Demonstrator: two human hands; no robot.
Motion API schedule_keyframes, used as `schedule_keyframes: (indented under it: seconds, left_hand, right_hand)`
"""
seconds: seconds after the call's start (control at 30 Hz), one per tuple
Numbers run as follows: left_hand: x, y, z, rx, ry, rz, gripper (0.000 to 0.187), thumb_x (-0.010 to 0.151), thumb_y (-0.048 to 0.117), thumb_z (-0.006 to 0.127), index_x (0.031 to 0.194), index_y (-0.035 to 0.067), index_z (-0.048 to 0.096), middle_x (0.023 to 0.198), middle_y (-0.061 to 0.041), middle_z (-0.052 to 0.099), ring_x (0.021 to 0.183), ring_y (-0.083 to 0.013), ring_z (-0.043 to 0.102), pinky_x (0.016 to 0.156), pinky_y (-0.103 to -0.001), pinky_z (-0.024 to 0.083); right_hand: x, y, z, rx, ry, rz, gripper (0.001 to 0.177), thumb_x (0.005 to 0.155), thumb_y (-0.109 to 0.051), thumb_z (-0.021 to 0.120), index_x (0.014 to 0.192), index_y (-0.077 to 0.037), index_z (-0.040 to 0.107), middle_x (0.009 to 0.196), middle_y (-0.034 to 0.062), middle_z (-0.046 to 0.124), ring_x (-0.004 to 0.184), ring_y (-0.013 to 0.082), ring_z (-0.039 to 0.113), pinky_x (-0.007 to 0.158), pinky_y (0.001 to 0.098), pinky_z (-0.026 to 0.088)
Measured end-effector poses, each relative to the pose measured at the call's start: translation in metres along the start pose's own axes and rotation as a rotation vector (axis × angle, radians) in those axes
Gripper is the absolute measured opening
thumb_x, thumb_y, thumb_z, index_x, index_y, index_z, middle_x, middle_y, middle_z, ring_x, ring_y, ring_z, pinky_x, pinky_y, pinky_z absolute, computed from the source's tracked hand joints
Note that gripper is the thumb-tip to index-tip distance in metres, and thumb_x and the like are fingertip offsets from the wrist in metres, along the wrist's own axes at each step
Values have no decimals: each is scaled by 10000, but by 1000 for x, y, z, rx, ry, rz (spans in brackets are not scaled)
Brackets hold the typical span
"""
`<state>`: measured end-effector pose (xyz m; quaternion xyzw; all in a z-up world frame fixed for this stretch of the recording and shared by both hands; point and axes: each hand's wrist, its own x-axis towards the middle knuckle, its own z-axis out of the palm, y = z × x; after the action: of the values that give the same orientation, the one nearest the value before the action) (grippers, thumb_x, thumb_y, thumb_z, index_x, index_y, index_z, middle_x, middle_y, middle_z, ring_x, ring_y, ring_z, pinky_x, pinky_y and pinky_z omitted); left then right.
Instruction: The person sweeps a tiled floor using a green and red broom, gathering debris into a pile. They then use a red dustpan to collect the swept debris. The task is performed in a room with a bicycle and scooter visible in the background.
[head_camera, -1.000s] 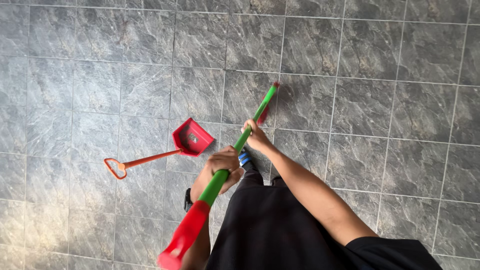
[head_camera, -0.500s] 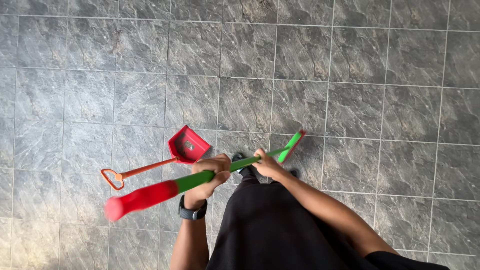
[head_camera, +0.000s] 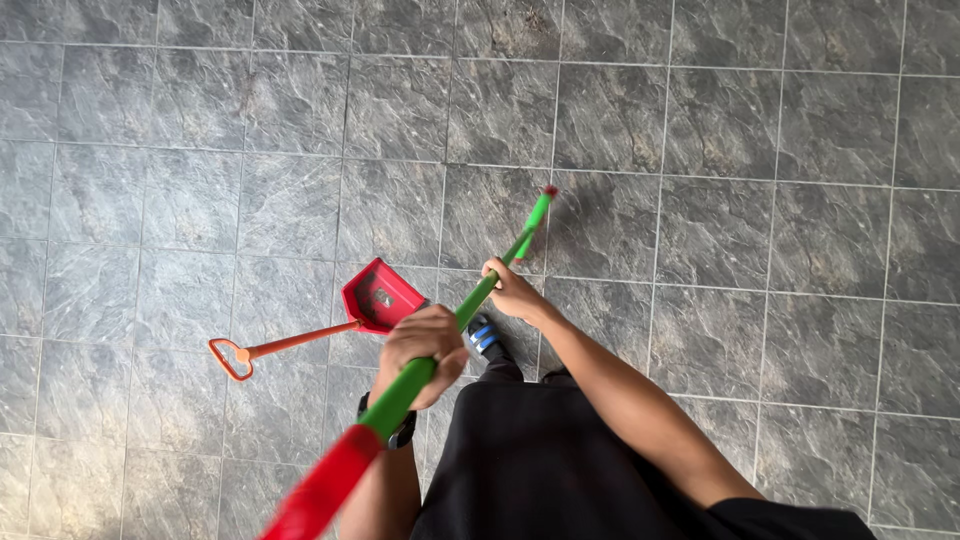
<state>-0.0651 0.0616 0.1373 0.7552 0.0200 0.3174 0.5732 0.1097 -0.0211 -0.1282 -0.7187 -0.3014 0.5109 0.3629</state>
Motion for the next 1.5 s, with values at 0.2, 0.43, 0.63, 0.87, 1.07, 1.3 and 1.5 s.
schedule_keyframes:
  seconds: [0.2,0.43,0.63,0.87,1.07,1.3,1.5]
  left_hand:
    - [-16,-7,5,-122,168,-161,324,921,19,631,638,40,475,669,-85,596,663,-208,597,663,-369,505]
    - [-35,-56,90,-241,34,-603,328,1033,231,631,785,18,632,772,-89,674,710,-132,601,648,-308,485]
    - [-34,-54,108,-61,-63,-723,293,999,234,661,770,56,619,699,-68,604,668,-164,565,650,-314,469]
    - [-15,-49,71,-12,-117,-185,351,945,142,745,692,48,520,680,-54,537,690,-232,561,845,-379,482]
    - [18,-11,59,41,-139,6,364,915,156,781,648,79,546,651,-20,605,650,-190,624,897,-389,526]
    - [11,-26,86,-76,-98,-154,322,959,124,727,691,46,567,738,-63,635,810,-239,645,843,-365,528]
    - [-15,-54,158,-349,-191,-731,195,951,161,667,809,27,673,778,-49,666,718,-140,616,658,-312,495]
  right_hand:
    - [-51,43,-39,107,-1,55,362,921,-79,647,1248,-105,493,1024,102,567,902,212,645,712,371,514]
    - [-106,166,-57,73,373,-53,356,937,-83,655,1250,-56,487,1040,134,584,931,226,610,791,376,516]
    - [-90,170,-44,39,393,-6,350,927,-138,685,1220,-59,511,1126,126,619,1027,196,621,852,363,516]
    - [-30,111,-20,94,299,-40,237,996,-303,637,1036,-80,571,928,49,649,875,158,611,756,335,494]
    - [-68,46,-58,15,129,84,225,1034,-312,595,983,-102,530,781,37,517,725,151,519,650,352,435]
    - [-119,142,-85,-42,174,38,171,964,-195,666,1022,-93,542,801,26,506,742,137,513,657,345,431]
    - [-172,212,-100,92,206,300,249,996,-207,587,1175,-70,482,921,81,553,786,170,589,702,356,516]
